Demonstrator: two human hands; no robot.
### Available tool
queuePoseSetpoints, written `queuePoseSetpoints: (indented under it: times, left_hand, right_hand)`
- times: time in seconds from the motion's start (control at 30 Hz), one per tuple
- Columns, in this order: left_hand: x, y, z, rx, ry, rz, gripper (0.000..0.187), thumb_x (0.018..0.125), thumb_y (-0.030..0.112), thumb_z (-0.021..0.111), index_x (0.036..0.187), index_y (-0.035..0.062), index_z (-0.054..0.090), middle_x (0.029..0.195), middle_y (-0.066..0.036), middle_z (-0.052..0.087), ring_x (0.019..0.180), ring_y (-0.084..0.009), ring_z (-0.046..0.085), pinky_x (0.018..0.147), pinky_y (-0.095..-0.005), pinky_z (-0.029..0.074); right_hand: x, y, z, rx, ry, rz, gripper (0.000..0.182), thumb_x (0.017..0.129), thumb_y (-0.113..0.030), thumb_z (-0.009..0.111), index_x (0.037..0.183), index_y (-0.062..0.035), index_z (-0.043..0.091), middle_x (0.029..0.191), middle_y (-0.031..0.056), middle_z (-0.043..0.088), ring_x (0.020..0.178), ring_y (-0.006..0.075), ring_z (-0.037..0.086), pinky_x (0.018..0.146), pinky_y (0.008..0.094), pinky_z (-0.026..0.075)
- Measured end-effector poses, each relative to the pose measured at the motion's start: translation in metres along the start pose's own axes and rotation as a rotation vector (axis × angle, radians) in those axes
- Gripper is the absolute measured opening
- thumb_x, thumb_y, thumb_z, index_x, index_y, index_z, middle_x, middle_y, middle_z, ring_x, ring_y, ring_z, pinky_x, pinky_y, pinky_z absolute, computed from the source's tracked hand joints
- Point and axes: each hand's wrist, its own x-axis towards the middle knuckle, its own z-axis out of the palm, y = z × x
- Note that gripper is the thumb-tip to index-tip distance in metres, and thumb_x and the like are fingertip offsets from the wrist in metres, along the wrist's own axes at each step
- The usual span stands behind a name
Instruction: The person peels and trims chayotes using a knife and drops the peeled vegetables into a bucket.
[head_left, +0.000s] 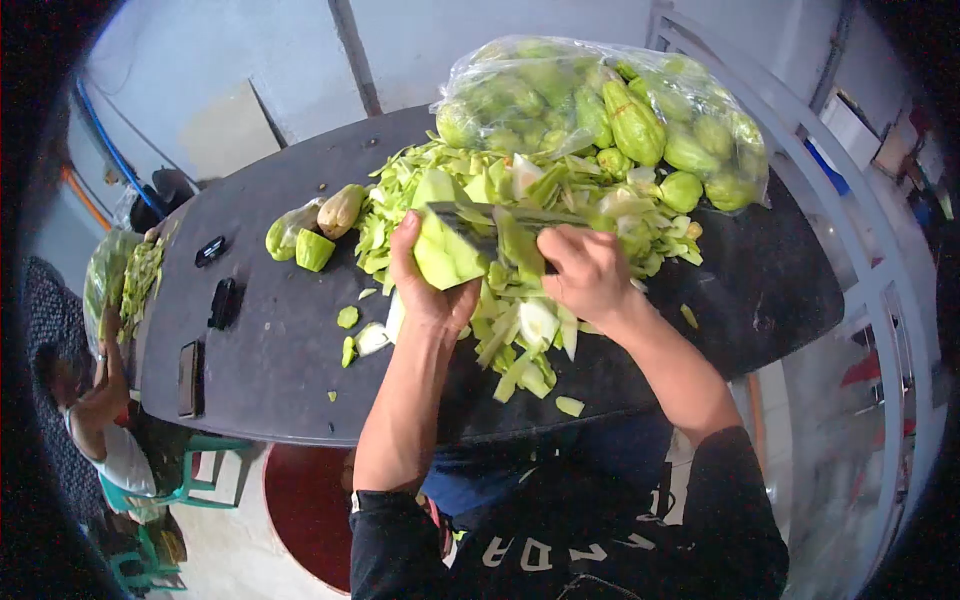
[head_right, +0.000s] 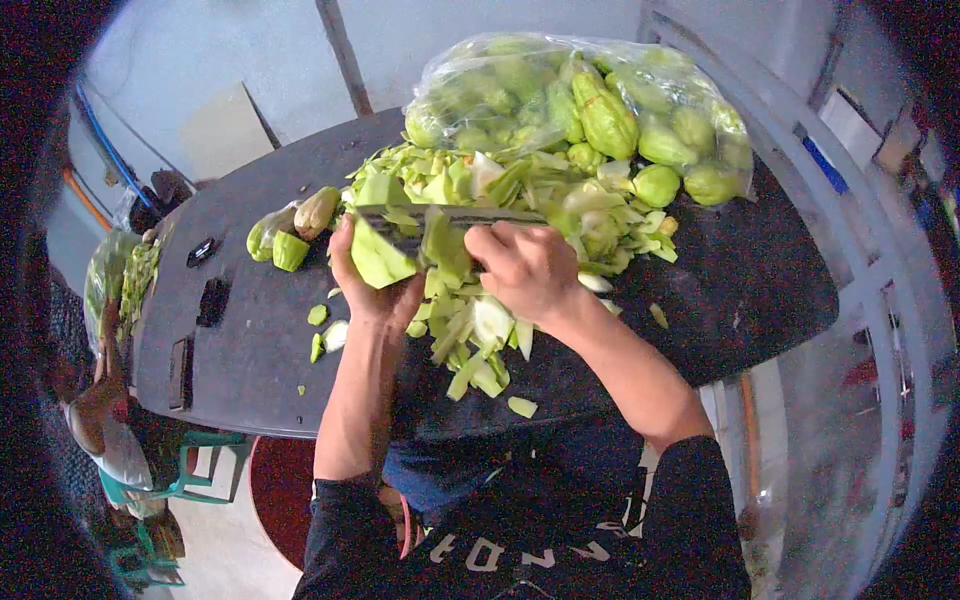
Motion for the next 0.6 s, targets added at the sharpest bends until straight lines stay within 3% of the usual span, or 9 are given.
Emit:
queuePoseSetpoints:
  times: [0.27,0.37,0.43,0.53,0.6]
  left_hand:
    - [-0.003,0.0,-0.005,-0.005,-0.118,-0.059,0.06,0.083,0.047,0.061,0.123,0.0033,0.052,0.11,-0.014,0.064,0.095,-0.0283,0.064,0.084,-0.038,0.053]
    - [-0.004,-0.002,-0.002,0.017,-0.047,-0.041,0.063,0.082,0.048,0.06,0.123,0.0016,0.052,0.109,-0.017,0.063,0.095,-0.0286,0.064,0.082,-0.0394,0.055]
    - [-0.003,-0.001,0.0,0.047,-0.016,-0.025,0.064,0.081,0.048,0.059,0.123,0.001,0.051,0.109,-0.018,0.063,0.095,-0.0288,0.064,0.081,-0.0399,0.055]
    - [-0.007,0.0,-0.004,0.128,-0.284,-0.14,0.07,0.081,0.051,0.058,0.129,0.0015,0.048,0.11,-0.02,0.062,0.093,-0.0291,0.065,0.076,-0.0416,0.057]
    - [-0.004,0.0,-0.009,0.102,-0.346,-0.169,0.072,0.082,0.054,0.056,0.131,0.0025,0.048,0.112,-0.021,0.061,0.092,-0.0303,0.064,0.077,-0.0436,0.055]
  right_hand:
    - [0.0,-0.007,-0.007,0.031,0.011,-0.052,0.026,0.062,-0.004,0.067,0.08,-0.0111,0.05,0.065,0.0057,0.055,0.056,0.0295,0.061,0.048,0.0407,0.048]
    - [0.0,-0.005,-0.003,0.026,0.028,-0.062,0.026,0.062,-0.004,0.067,0.081,-0.011,0.051,0.065,0.0059,0.056,0.056,0.0288,0.061,0.048,0.0405,0.048]
    - [-0.002,0.007,0.003,-0.009,0.01,0.091,0.025,0.065,-0.003,0.067,0.083,-0.0096,0.051,0.068,0.0078,0.059,0.059,0.0309,0.062,0.051,0.0414,0.049]
    - [-0.004,0.019,0.006,-0.001,0.017,0.163,0.022,0.069,-0.002,0.065,0.087,-0.0076,0.053,0.074,0.011,0.064,0.065,0.0339,0.065,0.054,0.0434,0.051]
    - [-0.003,0.019,0.007,0.027,-0.013,0.272,0.022,0.073,-0.002,0.064,0.092,-0.0064,0.055,0.079,0.0136,0.066,0.07,0.0365,0.066,0.057,0.0451,0.052]
